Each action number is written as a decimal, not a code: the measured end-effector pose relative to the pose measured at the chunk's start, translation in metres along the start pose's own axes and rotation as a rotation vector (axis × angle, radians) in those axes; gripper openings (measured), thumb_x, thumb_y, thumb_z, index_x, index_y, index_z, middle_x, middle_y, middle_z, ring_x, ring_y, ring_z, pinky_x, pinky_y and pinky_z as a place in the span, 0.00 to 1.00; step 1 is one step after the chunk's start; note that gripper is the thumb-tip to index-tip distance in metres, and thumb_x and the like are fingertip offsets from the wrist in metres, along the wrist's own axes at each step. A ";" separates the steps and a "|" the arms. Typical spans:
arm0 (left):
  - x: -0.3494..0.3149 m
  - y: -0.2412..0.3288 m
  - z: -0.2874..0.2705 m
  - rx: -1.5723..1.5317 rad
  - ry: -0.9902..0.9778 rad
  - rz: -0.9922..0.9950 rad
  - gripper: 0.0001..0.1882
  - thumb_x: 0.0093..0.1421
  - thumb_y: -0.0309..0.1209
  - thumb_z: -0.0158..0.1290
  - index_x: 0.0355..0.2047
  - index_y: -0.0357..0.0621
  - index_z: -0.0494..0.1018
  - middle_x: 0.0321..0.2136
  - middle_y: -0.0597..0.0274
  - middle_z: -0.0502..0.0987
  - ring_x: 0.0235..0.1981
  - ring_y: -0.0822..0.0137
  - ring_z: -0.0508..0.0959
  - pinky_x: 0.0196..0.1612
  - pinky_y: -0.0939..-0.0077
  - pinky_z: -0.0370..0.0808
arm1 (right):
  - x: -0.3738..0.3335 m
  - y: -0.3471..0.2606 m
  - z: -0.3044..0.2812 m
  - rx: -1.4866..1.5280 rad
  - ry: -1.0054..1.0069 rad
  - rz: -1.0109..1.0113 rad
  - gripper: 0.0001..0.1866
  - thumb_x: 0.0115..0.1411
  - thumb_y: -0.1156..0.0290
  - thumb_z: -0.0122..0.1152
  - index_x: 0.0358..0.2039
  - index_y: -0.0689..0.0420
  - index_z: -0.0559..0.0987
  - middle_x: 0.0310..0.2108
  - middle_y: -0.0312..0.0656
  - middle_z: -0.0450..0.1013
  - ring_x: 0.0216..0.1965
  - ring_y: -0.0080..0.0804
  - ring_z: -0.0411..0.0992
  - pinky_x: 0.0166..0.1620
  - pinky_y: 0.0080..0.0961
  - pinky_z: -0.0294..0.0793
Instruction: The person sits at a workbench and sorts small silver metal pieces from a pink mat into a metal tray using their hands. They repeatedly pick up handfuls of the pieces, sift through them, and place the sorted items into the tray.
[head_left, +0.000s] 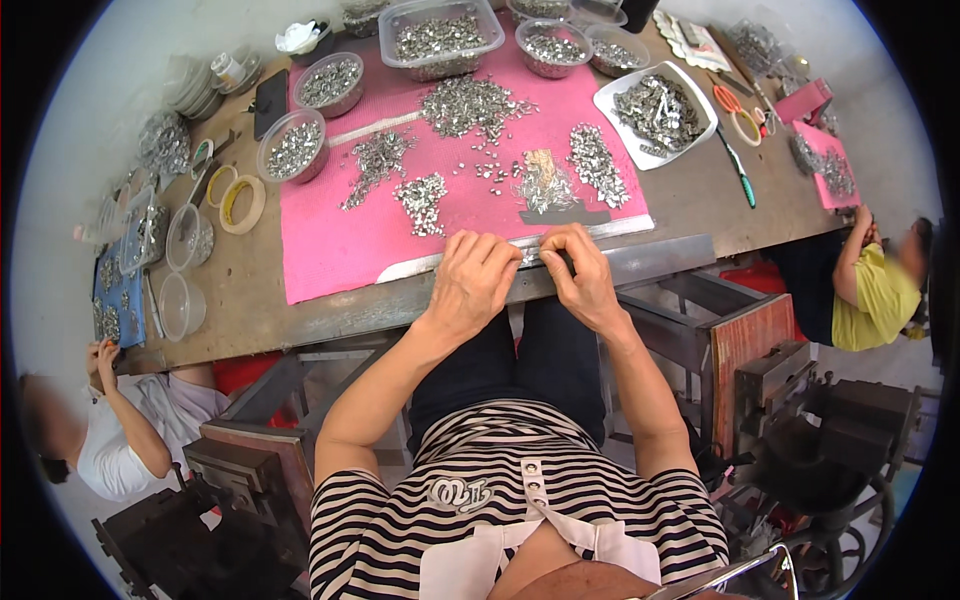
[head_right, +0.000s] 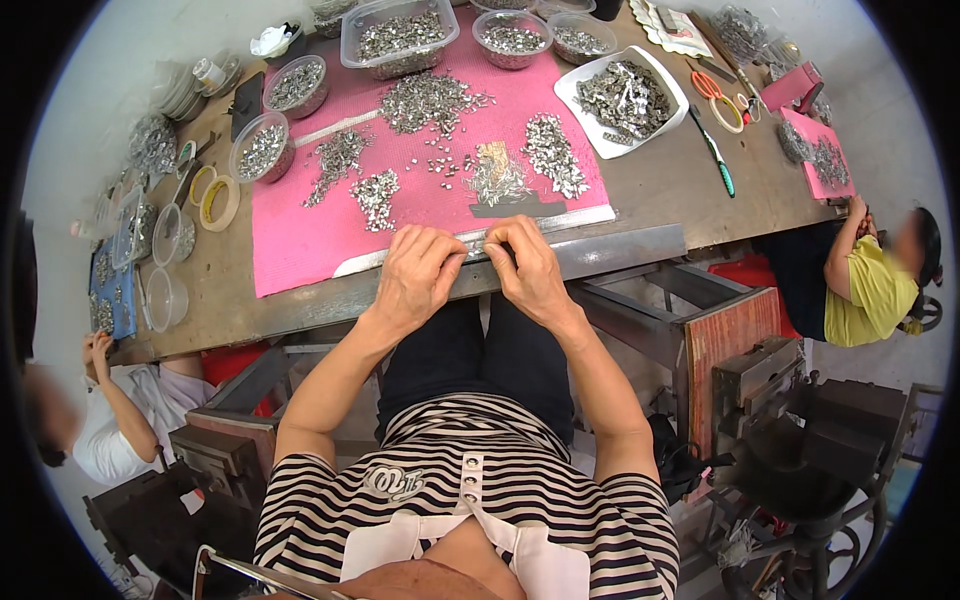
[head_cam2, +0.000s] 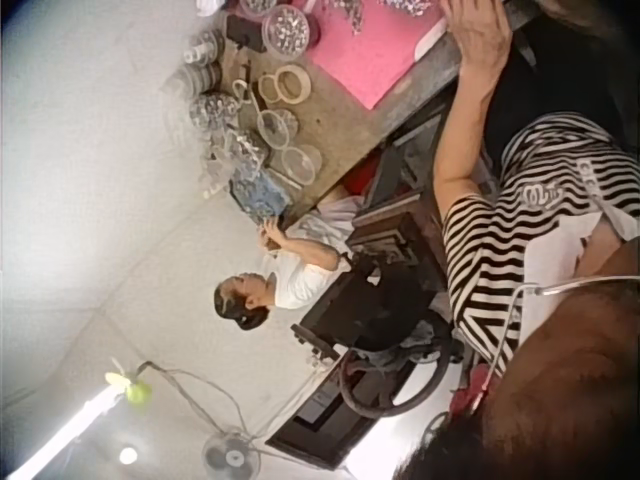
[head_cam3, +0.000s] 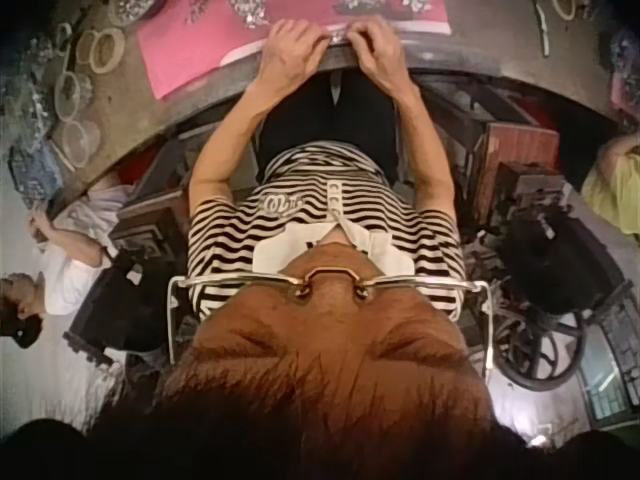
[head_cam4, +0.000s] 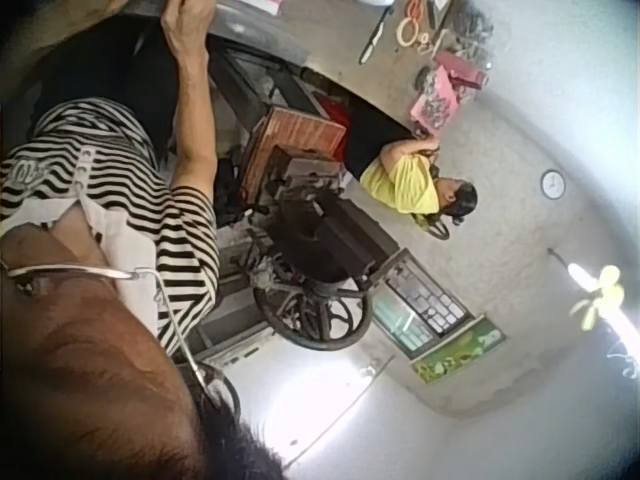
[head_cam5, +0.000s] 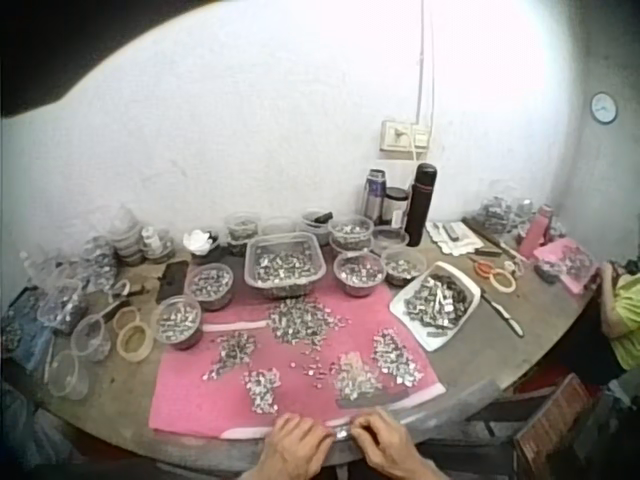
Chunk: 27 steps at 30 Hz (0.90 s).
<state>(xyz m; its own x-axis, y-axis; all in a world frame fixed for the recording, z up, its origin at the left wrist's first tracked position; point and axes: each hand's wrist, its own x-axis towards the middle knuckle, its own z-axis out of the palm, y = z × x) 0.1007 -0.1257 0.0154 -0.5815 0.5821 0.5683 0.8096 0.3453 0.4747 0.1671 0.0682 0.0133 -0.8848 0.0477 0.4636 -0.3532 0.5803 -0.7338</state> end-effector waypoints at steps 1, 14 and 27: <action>0.001 0.002 -0.002 0.004 -0.004 -0.007 0.07 0.57 0.24 0.64 0.35 0.42 0.77 0.33 0.60 0.79 0.37 0.57 0.78 0.46 0.62 0.70 | 0.000 0.000 0.001 -0.006 0.001 -0.004 0.06 0.62 0.82 0.64 0.36 0.62 0.74 0.36 0.47 0.75 0.39 0.46 0.74 0.46 0.38 0.73; -0.013 0.014 0.003 0.024 0.054 -0.110 0.19 0.56 0.27 0.66 0.48 0.40 0.77 0.41 0.55 0.81 0.42 0.52 0.79 0.51 0.57 0.70 | 0.001 -0.001 0.003 -0.053 -0.019 -0.030 0.06 0.62 0.82 0.64 0.37 0.63 0.75 0.36 0.48 0.75 0.39 0.47 0.74 0.45 0.38 0.73; -0.013 0.015 0.003 -0.015 0.043 -0.152 0.17 0.58 0.25 0.65 0.48 0.41 0.77 0.42 0.57 0.81 0.44 0.54 0.79 0.56 0.53 0.68 | 0.000 -0.004 0.007 -0.234 -0.010 -0.168 0.07 0.59 0.80 0.67 0.35 0.60 0.77 0.36 0.44 0.74 0.39 0.45 0.74 0.44 0.39 0.72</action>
<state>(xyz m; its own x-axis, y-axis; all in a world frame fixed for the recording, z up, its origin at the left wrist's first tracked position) 0.1212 -0.1258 0.0127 -0.7005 0.4919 0.5170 0.7107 0.4159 0.5674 0.1665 0.0603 0.0135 -0.8232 -0.0722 0.5631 -0.4163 0.7512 -0.5123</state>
